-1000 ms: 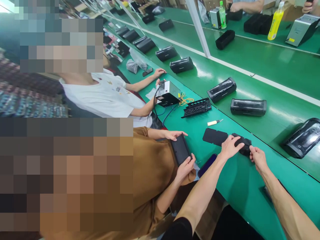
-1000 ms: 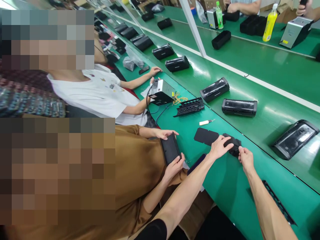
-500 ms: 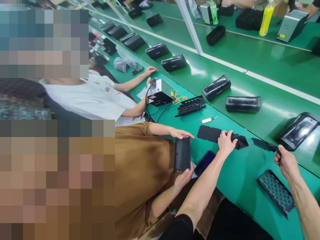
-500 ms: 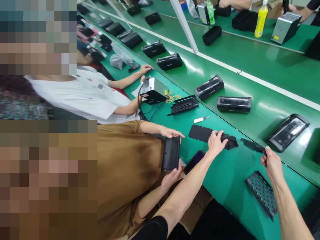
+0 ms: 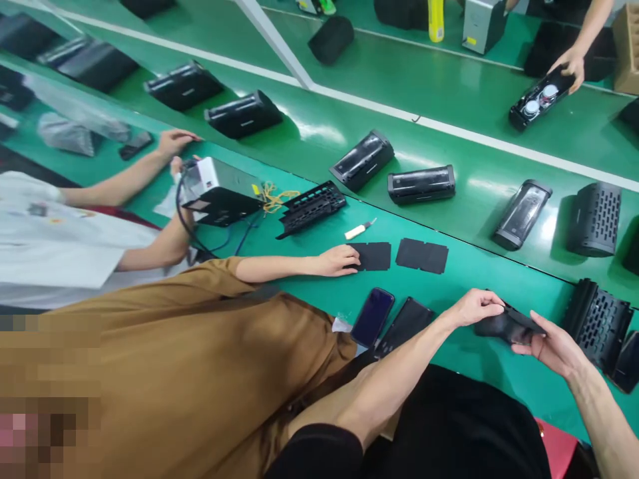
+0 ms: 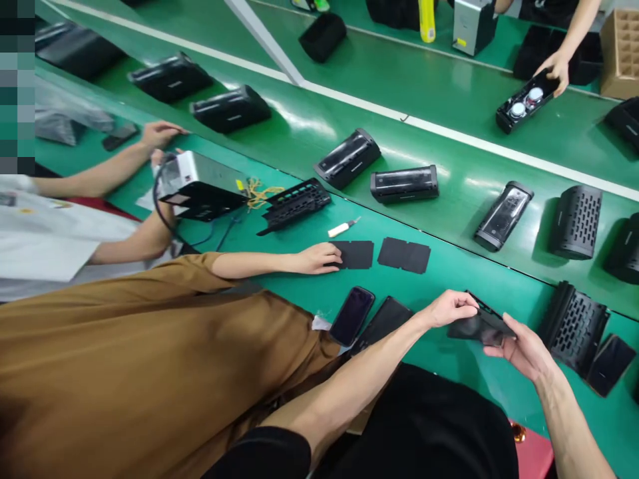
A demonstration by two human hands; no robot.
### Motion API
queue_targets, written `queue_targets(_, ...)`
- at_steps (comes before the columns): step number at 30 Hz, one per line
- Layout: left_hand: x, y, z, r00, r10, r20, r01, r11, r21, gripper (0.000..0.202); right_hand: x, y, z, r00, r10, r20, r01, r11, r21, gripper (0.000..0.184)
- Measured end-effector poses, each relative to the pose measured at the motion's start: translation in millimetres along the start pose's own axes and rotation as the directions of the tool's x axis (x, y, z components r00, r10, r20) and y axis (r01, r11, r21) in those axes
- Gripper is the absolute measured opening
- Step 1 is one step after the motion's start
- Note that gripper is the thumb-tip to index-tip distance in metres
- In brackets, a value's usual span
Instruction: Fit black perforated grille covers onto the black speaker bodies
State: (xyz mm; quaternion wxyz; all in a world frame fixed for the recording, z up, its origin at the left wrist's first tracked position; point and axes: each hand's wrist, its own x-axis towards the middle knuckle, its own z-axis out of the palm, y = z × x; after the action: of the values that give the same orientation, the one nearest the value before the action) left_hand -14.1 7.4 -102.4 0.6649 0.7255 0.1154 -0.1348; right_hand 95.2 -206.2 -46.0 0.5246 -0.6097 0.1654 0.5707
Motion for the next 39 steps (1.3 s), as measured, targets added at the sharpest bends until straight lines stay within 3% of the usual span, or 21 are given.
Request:
queue_targets(4, 10, -2, 8.0, 0.999, -0.040, -0.036, 0.046, 0.978, 0.206, 0.021, 1, 37, -17, 0.989, 0.048, -0.139, -0.058, 0.996, -0.067, 0.050)
queue_targets(7, 19, 1, 16.4, 0.996, -0.064, -0.069, 0.086, 0.919, 0.385, 0.008, 3, 61, -26, 0.956, 0.010, -0.293, -0.068, 0.980, -0.188, 0.059)
queue_targets(9, 22, 3, 22.5, 0.993, -0.074, -0.088, 0.107, 0.870, 0.480, 0.012, 4, 72, -30, 0.911, -0.077, -0.405, -0.059, 0.948, -0.314, 0.063)
queue_targets(12, 18, 5, 24.6, 0.991, -0.063, -0.120, 0.122, 0.801, 0.586, 0.031, 8, 82, -30, 0.790, -0.304, -0.532, -0.016, 0.857, -0.514, 0.071)
queue_targets(14, 15, 5, 20.2, 0.988, -0.039, -0.150, 0.126, 0.763, 0.635, 0.048, 16, 85, -25, 0.713, -0.456, -0.533, 0.034, 0.781, -0.623, 0.085)
queue_targets(16, 14, 3, 13.5, 0.985, -0.019, -0.171, 0.130, 0.736, 0.665, 0.058, 26, 88, -17, 0.671, -0.569, -0.476, 0.098, 0.703, -0.704, 0.092)
queue_targets(19, 18, -2, 4.7, 0.984, -0.026, -0.179, 0.140, 0.732, 0.667, 0.042, 43, 90, -9, 0.638, -0.666, -0.386, 0.174, 0.613, -0.771, 0.072)
queue_targets(22, 23, -7, -1.8, 0.980, -0.059, -0.191, 0.166, 0.774, 0.611, 0.015, 55, 89, -11, 0.615, -0.707, -0.349, 0.214, 0.576, -0.789, 0.046)
queue_targets(25, 22, -9, -9.4, 0.975, -0.105, -0.196, 0.189, 0.854, 0.485, 0.004, 57, 84, -16, 0.616, -0.725, -0.308, 0.270, 0.562, -0.782, 0.042)
queue_targets(28, 16, -4, -16.4, 0.969, -0.158, -0.188, 0.208, 0.935, 0.287, 0.006, 49, 77, -13, 0.614, -0.748, -0.252, 0.356, 0.548, -0.757, 0.055)
queue_targets(32, 3, 9, -19.3, 0.954, -0.221, -0.202, 0.230, 0.973, 0.025, 0.017, 33, 71, 5, 0.583, -0.784, -0.214, 0.436, 0.524, -0.732, 0.089)
queue_targets(35, -6, 20, -20.3, 0.941, -0.258, -0.219, 0.235, 0.964, -0.128, 0.020, 25, 66, 13, 0.580, -0.777, -0.245, 0.439, 0.552, -0.709, 0.066)
queue_targets(37, -13, 26, -22.2, 0.933, -0.282, -0.225, 0.233, 0.947, -0.221, 0.022, 20, 63, 12, 0.601, -0.752, -0.270, 0.431, 0.590, -0.683, 0.049)
queue_targets(39, -20, 30, -24.6, 0.929, -0.303, -0.214, 0.227, 0.920, -0.320, 0.028, 15, 60, 8, 0.626, -0.729, -0.277, 0.436, 0.622, -0.650, 0.044)
